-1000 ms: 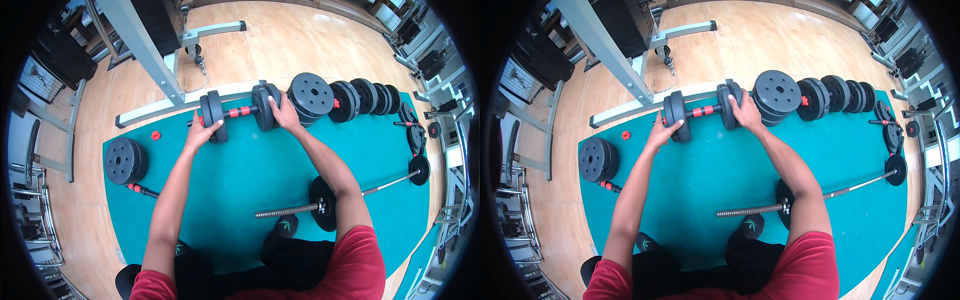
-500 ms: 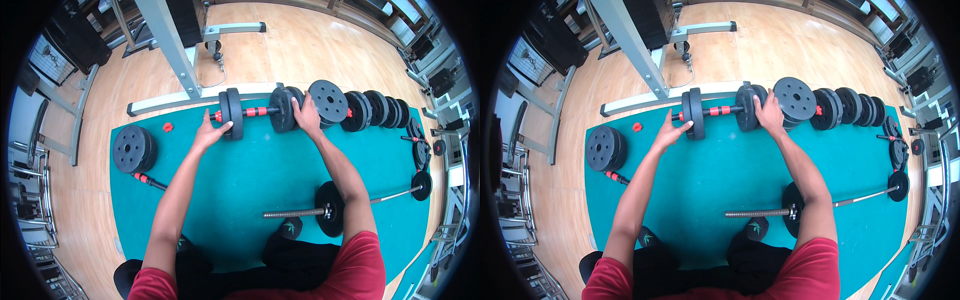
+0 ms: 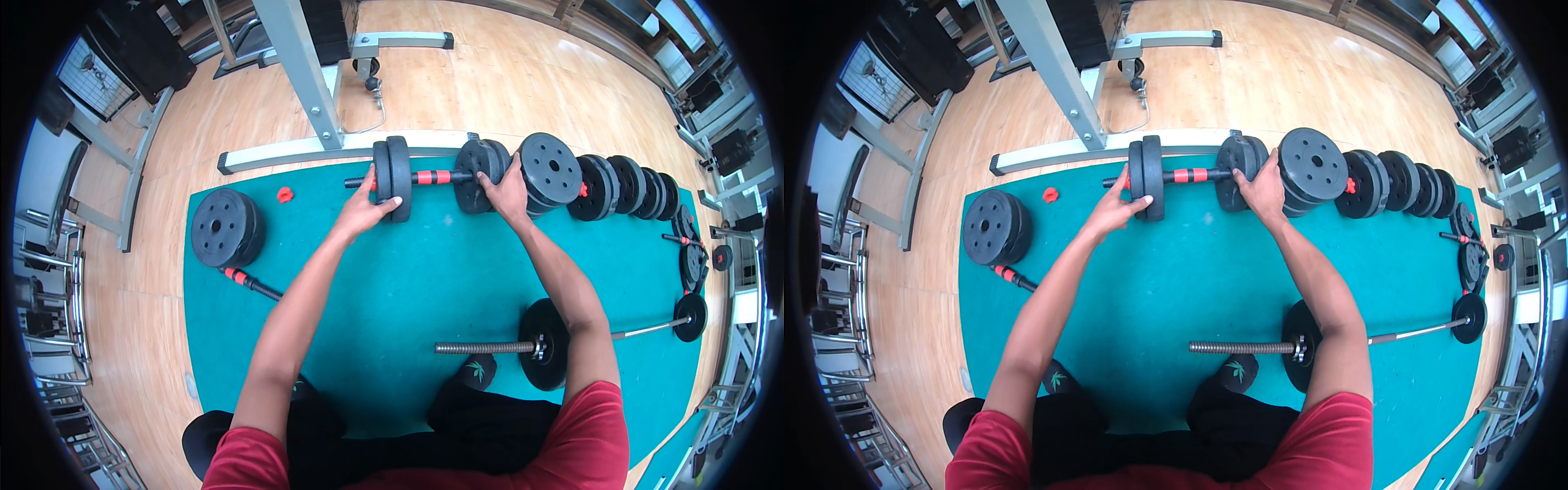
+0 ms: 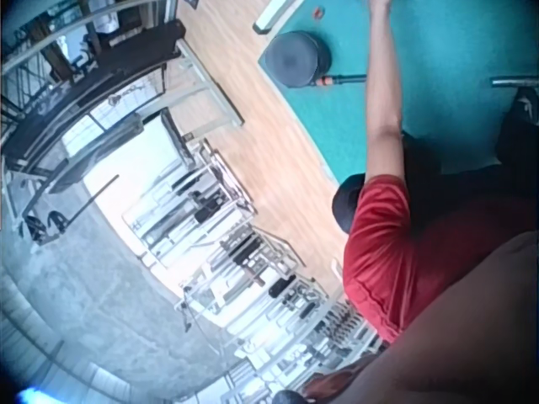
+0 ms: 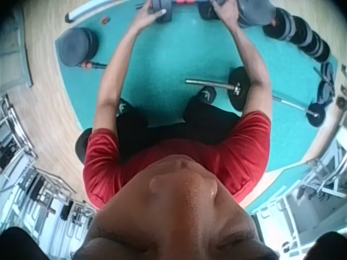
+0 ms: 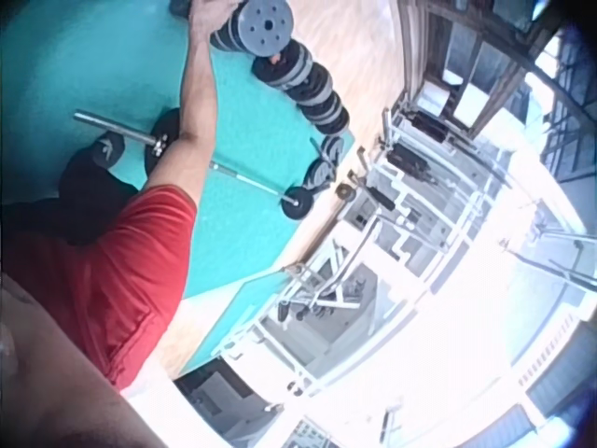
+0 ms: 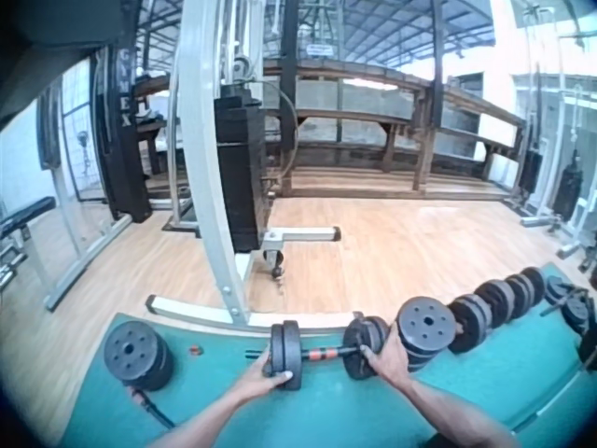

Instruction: The person assembles adjustable dumbbells by sliding weighted plates onto threaded bars and securing them with spin-lock collars.

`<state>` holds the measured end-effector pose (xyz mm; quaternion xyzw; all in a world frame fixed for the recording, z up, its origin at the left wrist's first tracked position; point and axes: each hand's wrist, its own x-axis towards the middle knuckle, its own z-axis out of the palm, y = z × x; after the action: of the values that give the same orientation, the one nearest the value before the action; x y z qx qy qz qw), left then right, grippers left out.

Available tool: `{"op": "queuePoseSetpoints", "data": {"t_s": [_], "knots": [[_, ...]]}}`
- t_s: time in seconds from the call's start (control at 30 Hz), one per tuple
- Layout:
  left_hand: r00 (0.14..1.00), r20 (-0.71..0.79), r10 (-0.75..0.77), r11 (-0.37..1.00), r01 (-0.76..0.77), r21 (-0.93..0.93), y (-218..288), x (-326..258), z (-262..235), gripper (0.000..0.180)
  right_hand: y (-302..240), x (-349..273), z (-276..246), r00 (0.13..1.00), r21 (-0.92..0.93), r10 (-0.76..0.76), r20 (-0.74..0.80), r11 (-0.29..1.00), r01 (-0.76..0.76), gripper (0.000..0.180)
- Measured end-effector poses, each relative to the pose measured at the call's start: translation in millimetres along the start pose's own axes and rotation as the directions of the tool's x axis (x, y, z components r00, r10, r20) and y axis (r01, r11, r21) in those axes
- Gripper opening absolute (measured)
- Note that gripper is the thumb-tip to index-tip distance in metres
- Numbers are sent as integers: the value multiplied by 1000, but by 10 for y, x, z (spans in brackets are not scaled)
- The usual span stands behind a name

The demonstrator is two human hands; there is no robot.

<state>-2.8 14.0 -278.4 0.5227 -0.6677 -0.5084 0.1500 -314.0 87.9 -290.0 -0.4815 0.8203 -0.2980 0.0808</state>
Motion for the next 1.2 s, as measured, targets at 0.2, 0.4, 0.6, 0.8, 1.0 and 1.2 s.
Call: {"op": "queuePoseSetpoints", "data": {"t_s": [0.2,0.4,0.6,0.8,1.0,1.2], "knots": [[998,-36,47,999,-46,17,-91,48,24,106,-312,-157,117,995,5,-97,14,995,97,96],[996,-64,54,997,-50,60,-86,81,52,105,-232,-82,171,995,24,-72,65,997,70,102],[996,-81,30,998,-26,60,-70,48,60,104,-371,-54,70,987,-101,-15,163,994,32,105],[992,-98,83,992,-73,100,-124,66,43,103,-454,-81,73,982,-127,29,188,992,-5,104],[995,-71,63,998,-61,33,-109,25,24,103,-361,-69,32,980,-73,10,199,997,5,110],[996,-92,-12,1000,12,2,-165,3,-3,108,-336,-117,-45,983,-114,-66,170,990,86,109]]}}
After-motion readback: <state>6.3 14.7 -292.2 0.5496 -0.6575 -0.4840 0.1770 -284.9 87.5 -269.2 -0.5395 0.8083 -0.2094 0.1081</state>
